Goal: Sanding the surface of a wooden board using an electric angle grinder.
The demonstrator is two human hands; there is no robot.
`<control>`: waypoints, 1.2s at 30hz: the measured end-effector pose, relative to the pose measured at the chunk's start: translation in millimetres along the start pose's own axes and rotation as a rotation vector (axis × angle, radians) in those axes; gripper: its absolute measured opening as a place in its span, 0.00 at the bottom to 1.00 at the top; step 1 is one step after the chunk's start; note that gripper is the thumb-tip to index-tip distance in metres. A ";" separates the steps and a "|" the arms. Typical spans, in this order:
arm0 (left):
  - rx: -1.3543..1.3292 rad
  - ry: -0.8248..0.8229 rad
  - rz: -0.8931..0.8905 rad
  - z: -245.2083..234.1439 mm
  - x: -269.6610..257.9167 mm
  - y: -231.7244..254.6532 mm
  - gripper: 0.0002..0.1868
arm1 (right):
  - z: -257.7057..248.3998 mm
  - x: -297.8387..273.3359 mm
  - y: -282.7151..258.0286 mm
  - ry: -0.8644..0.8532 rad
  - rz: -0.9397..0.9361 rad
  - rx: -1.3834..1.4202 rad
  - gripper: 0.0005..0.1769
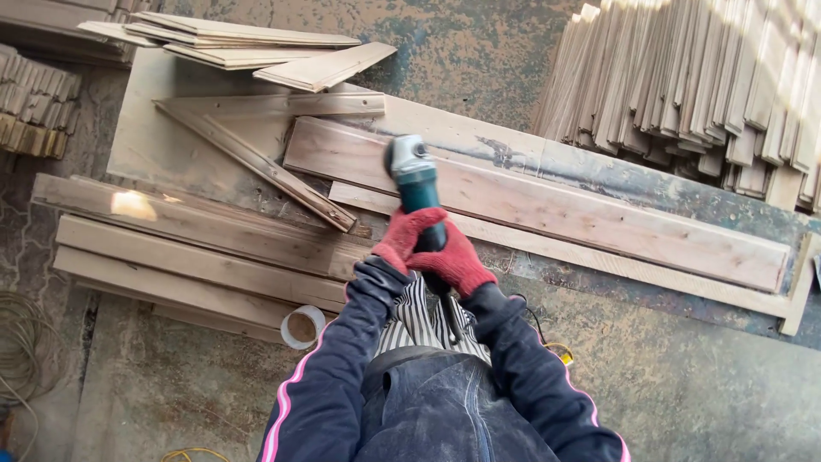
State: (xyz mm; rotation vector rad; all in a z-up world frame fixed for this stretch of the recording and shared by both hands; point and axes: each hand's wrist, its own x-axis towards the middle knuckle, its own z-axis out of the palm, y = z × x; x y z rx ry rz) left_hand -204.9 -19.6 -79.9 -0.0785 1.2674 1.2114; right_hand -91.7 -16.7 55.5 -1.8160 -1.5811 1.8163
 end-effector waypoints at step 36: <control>0.174 -0.116 -0.095 126.5 -66.5 -98.8 0.35 | -94.7 -66.4 108.0 0.211 0.112 0.018 0.43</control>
